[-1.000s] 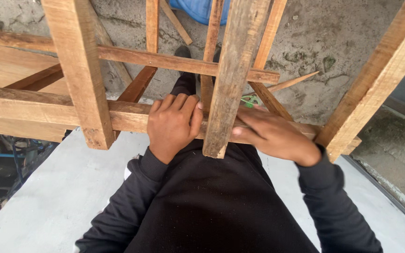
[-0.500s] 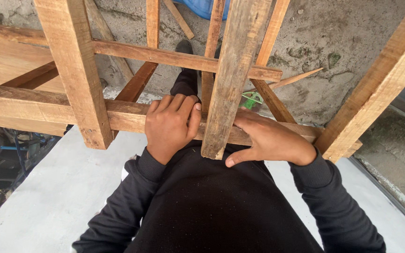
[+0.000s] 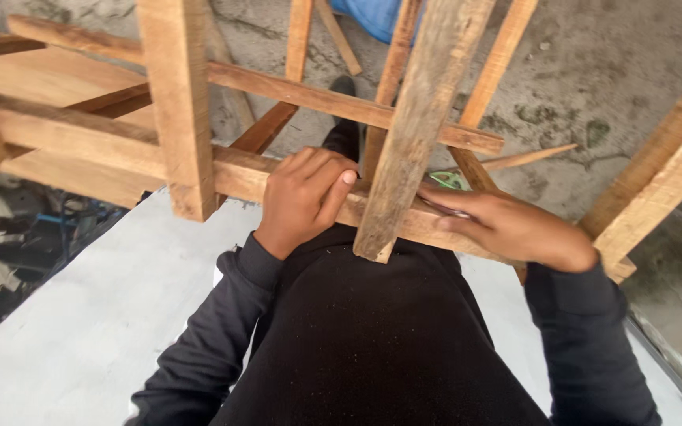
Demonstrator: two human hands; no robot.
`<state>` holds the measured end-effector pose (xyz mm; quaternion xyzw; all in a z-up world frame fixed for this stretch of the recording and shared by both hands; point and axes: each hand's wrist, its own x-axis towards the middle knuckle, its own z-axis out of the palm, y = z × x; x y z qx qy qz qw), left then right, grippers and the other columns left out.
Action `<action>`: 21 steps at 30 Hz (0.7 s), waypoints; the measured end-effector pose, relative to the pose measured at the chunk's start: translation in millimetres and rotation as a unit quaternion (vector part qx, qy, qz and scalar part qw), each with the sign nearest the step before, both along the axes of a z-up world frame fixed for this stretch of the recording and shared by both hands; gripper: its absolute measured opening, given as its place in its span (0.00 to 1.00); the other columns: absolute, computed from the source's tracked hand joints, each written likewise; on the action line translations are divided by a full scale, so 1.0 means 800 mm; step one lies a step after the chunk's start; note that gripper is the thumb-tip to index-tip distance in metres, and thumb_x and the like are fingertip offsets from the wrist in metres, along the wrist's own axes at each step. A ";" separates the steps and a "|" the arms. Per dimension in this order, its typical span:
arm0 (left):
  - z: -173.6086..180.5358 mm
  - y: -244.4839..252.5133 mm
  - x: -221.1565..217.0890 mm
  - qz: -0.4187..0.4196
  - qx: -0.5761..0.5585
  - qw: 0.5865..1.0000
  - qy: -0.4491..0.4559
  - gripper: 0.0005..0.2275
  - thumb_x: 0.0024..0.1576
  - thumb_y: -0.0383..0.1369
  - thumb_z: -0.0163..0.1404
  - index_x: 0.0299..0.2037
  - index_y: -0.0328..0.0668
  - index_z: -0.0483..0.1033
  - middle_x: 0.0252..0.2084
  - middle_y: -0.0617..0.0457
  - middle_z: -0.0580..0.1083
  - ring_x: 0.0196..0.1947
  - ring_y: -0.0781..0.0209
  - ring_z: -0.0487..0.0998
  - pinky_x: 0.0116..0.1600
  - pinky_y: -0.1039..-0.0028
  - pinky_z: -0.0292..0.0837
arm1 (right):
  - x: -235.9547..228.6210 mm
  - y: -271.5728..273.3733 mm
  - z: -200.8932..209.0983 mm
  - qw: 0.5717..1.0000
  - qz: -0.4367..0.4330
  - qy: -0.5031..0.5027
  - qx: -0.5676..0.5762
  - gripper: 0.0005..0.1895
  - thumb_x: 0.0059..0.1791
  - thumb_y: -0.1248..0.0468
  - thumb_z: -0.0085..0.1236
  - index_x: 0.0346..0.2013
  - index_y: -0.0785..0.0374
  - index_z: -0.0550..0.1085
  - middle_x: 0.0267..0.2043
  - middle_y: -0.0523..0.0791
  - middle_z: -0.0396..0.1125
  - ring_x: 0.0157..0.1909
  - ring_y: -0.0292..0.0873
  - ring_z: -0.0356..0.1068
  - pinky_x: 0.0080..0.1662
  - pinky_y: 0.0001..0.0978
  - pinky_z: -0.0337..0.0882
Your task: The person sands the surfaces and edges of a large wooden frame by hand using a piece of sandpaper, moving across different sections of the structure.
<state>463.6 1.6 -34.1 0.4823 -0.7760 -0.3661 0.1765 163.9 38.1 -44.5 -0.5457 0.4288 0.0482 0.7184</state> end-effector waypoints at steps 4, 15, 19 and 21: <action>0.015 0.004 0.047 0.035 -0.084 0.996 0.012 0.10 0.70 0.32 0.44 0.40 0.39 0.78 0.44 0.50 0.78 0.51 0.52 0.79 0.59 0.62 0.71 | -0.031 0.011 0.019 0.993 -0.047 0.101 -0.031 0.26 0.55 0.55 0.48 0.69 0.48 0.68 0.62 0.45 0.72 0.55 0.44 0.76 0.57 0.39 0.74; -0.021 -0.055 0.175 0.043 -0.107 0.981 -0.155 0.22 0.75 0.41 0.36 0.79 0.55 0.55 0.83 0.48 0.42 0.82 0.52 0.42 0.83 0.49 0.35 | 0.211 -0.058 0.056 0.876 -0.185 0.030 -0.444 0.12 0.61 0.59 0.50 0.54 0.63 0.74 0.47 0.49 0.70 0.50 0.46 0.71 0.54 0.39 0.73; -0.044 -0.062 0.184 0.017 -0.069 0.993 -0.094 0.21 0.77 0.42 0.33 0.79 0.58 0.44 0.82 0.53 0.37 0.83 0.57 0.37 0.84 0.49 0.27 | 0.244 -0.061 0.059 0.951 0.047 0.297 -0.066 0.22 0.60 0.48 0.39 0.61 0.54 0.71 0.47 0.50 0.72 0.46 0.49 0.75 0.50 0.43 0.75; -0.050 -0.064 0.185 0.018 -0.058 0.996 -0.065 0.21 0.77 0.42 0.32 0.79 0.60 0.44 0.82 0.54 0.37 0.83 0.56 0.37 0.84 0.49 0.29 | 0.249 -0.055 0.059 0.956 -0.030 0.233 -0.176 0.27 0.56 0.46 0.45 0.60 0.63 0.71 0.58 0.56 0.68 0.57 0.55 0.70 0.55 0.46 0.70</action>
